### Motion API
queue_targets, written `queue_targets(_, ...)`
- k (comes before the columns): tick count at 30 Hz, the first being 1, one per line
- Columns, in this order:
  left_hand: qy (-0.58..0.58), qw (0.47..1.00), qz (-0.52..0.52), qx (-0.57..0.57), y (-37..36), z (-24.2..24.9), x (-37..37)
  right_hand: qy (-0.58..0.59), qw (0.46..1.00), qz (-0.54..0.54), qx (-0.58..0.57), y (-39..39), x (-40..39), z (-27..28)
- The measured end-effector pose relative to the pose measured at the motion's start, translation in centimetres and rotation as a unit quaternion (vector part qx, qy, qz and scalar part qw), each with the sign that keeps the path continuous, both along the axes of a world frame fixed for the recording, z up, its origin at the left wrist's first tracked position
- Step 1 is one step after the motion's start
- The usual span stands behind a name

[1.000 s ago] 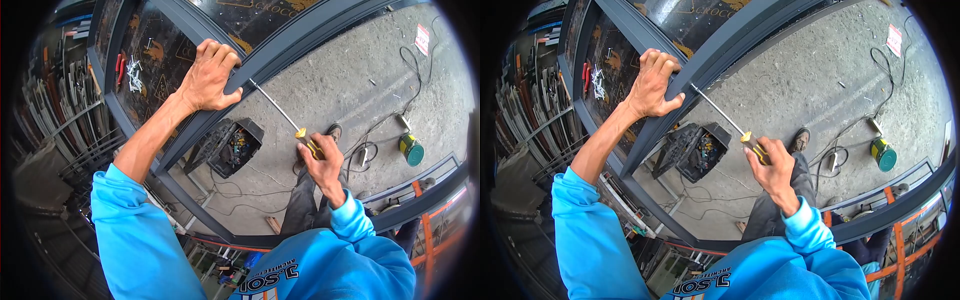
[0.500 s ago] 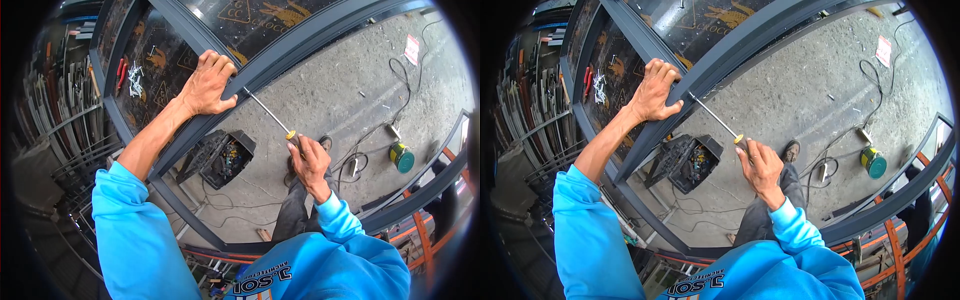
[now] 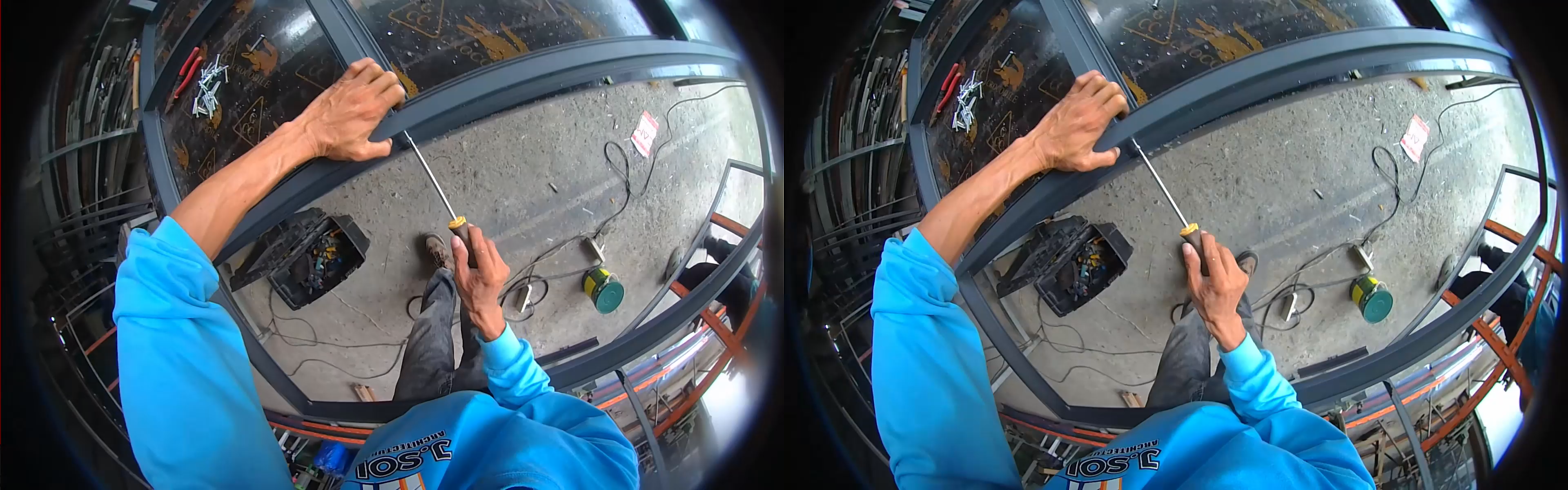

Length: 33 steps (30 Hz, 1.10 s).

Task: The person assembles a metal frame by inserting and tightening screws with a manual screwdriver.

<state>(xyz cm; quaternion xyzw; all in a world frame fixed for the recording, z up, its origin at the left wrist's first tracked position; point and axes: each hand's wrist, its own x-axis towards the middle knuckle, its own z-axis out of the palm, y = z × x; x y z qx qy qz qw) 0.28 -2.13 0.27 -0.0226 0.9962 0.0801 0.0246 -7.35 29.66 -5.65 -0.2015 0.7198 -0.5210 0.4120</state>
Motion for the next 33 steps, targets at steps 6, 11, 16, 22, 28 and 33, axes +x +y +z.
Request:
queue_targets(6,0.034,0.999,-0.002,-0.004,-0.1,-0.6,0.2,-0.800,0.600,0.011,-0.022,-0.5,-3.5,-0.8)
queue_targets(11,0.056,0.998,0.002,0.007,-0.2,-0.7,0.3,-0.513,0.857,0.055,-0.002,-0.9,-1.1,-0.6)
queue_targets(16,0.051,0.999,0.013,0.000,0.0,-1.0,0.4,0.328,0.944,-0.010,-0.041,-0.7,1.8,-0.4)
queue_targets(22,-0.011,0.999,0.030,0.007,0.3,0.0,0.2,-0.622,0.781,0.054,-0.023,-0.4,-4.2,0.6)
queue_targets(28,0.075,0.993,0.088,-0.017,1.0,-0.8,1.2,0.173,0.984,-0.038,0.011,-0.3,0.3,-0.3)
queue_targets(33,0.026,0.991,0.133,0.016,0.6,-0.1,0.6,0.178,0.983,0.039,-0.003,-1.0,-0.6,-0.8)
